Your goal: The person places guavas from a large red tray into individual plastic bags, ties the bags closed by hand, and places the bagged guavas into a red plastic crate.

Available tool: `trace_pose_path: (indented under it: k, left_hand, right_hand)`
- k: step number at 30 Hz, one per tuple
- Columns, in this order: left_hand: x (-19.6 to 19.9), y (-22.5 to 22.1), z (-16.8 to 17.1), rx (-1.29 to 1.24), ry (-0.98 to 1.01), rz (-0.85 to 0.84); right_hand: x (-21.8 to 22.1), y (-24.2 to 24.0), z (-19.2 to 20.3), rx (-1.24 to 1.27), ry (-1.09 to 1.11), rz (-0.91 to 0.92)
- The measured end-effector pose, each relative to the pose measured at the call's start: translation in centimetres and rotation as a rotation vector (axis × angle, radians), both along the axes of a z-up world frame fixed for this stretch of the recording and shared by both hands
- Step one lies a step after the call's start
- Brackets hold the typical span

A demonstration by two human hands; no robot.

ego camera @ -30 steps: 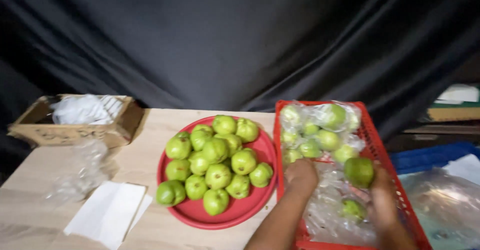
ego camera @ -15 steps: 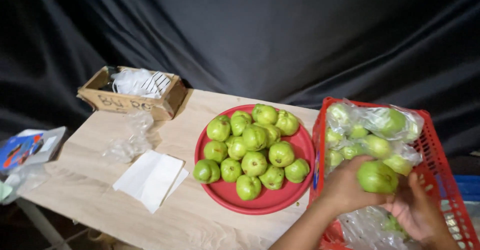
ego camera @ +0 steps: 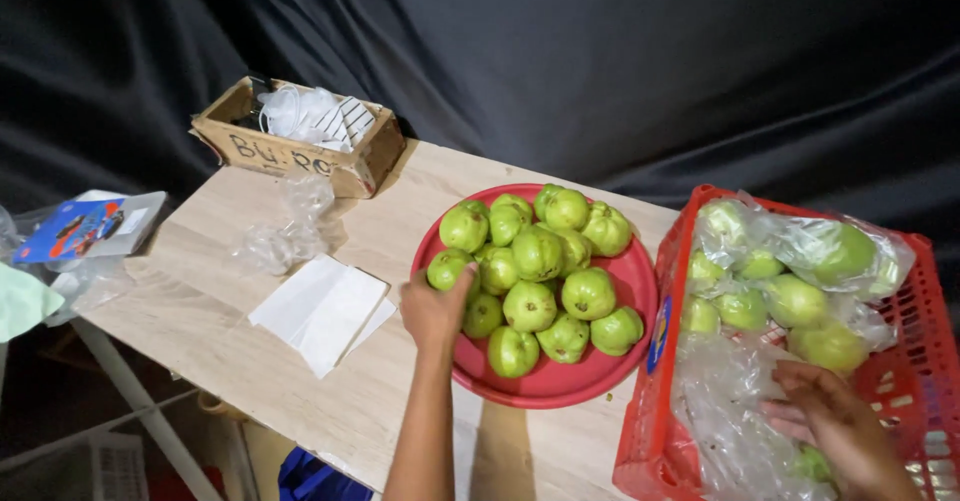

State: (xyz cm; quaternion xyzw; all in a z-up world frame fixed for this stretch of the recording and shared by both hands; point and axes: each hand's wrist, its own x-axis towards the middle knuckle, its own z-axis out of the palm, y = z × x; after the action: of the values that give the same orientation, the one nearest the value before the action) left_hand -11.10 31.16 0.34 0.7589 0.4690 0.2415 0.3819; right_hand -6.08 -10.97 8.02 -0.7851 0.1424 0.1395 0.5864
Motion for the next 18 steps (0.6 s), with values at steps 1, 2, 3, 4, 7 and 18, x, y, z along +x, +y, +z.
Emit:
trace_pose_path:
  k: [1,2,3,4,7,18]
  left_hand:
    - [0.1,0.0,0.4,-0.003,0.000,-0.004]
    - [0.3,0.0,0.8,0.019,0.052,-0.021]
    - [0.5,0.0,1.3,0.044,0.105,-0.041]
    - [0.5,0.1,1.2,0.043,0.106,-0.048]
    - [0.8,0.5,0.5,0.113,0.226,-0.081]
    - [0.4,-2.7,3.3,0.443,-0.392,-0.259]
  right_hand:
    - [0.4,-0.6,-0.9,-0.003,0.000,-0.004]
    - [0.9,-1.2,-1.9,-0.014,-0.008,0.019]
    - [1.3,-1.8,-2.8,-0.022,-0.016,0.038]
    - [2.4,-3.2,-5.1,-0.023,-0.015,0.030]
    - [5.3,-7.2,-11.6,0.038,-0.015,0.071]
    - [6.7,-11.2,-19.8,-0.374,-0.303,0.122]
